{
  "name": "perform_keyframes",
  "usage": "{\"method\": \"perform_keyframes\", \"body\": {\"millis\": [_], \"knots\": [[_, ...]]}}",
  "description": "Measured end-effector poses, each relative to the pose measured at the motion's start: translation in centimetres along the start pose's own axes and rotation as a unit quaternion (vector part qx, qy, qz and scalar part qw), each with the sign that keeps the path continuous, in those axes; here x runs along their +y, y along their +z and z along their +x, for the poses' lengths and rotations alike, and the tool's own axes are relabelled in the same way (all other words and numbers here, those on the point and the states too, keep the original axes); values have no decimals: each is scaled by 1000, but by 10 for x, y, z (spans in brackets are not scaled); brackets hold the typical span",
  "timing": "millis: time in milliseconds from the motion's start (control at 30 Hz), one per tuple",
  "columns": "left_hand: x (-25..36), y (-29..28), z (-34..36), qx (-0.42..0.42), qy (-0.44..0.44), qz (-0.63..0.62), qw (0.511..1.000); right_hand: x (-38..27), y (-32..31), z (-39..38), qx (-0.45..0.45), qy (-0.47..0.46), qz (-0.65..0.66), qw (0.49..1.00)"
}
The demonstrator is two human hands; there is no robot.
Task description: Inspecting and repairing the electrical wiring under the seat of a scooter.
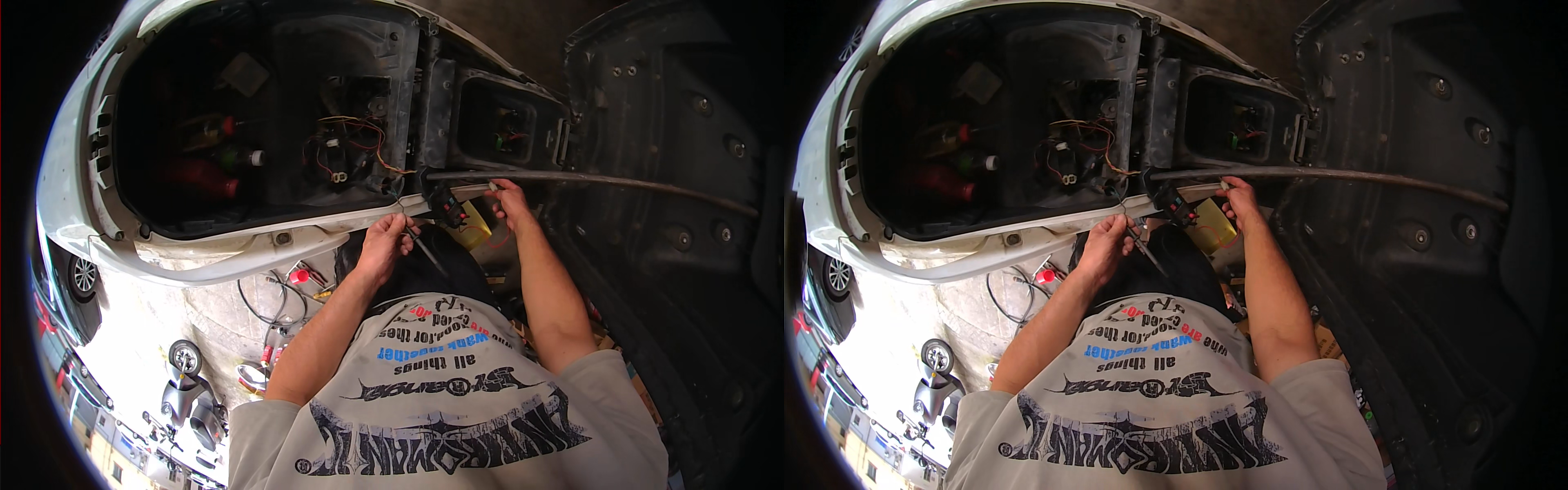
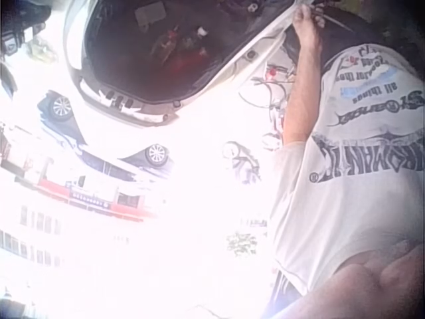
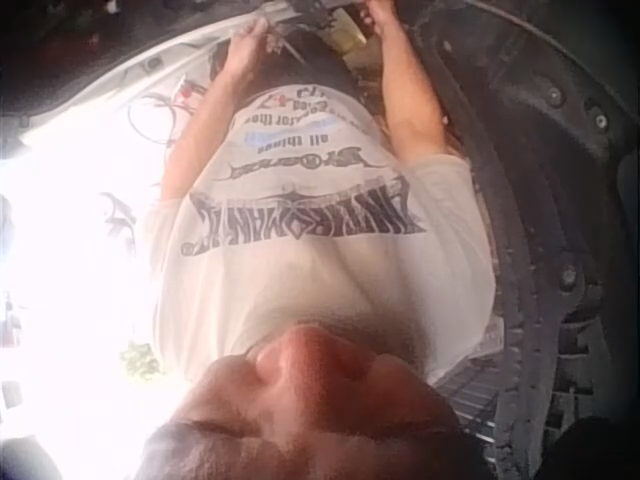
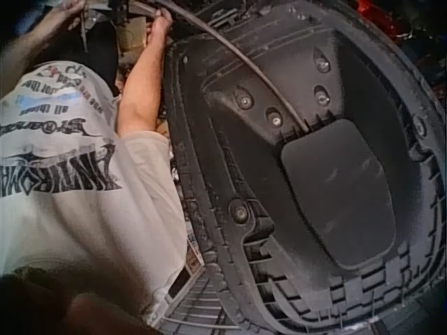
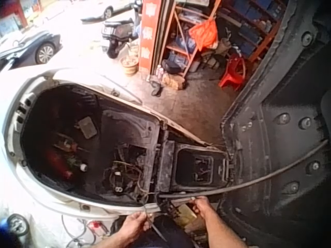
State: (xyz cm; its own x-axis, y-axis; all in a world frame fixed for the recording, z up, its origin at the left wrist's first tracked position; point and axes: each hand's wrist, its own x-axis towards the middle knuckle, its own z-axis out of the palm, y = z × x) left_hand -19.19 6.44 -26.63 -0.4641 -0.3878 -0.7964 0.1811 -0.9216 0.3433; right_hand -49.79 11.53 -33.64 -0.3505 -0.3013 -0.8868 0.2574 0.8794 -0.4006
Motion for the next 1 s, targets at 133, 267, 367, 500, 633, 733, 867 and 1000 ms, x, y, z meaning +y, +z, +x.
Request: {"method": "perform_keyframes", "body": {"millis": [133, 267, 367, 500, 633, 733, 867, 1000], "knots": [[0, -1, 0, 2, -2, -5, 1000, 2, 0, 3, 1, 4, 9, 1000], [-1, -2, -1, 6, -4, -8, 1000, -3, 4, 1, 0, 19, 18, 1000], [-1, -2, -1, 7, -3, -8, 1000, -6, 4, 0, -7, 35, 32, 999], [-2, -3, 0, 8, -2, -9, 1000, -7, 3, 1, -22, 56, 52, 997], [-2, -3, -1, 7, -1, -5, 1000, -6, 3, 0, -28, 54, 47, 997], [-2, -4, 0, 5, -4, -8, 1000, -7, 5, -2, -25, 52, 42, 997], [0, -1, -1, 11, -7, 0, 1000, -6, 4, -2, -24, 52, 45, 997], [0, -2, -1, 11, -8, -1, 1000, -7, 5, -3, -21, 50, 40, 998]]}}
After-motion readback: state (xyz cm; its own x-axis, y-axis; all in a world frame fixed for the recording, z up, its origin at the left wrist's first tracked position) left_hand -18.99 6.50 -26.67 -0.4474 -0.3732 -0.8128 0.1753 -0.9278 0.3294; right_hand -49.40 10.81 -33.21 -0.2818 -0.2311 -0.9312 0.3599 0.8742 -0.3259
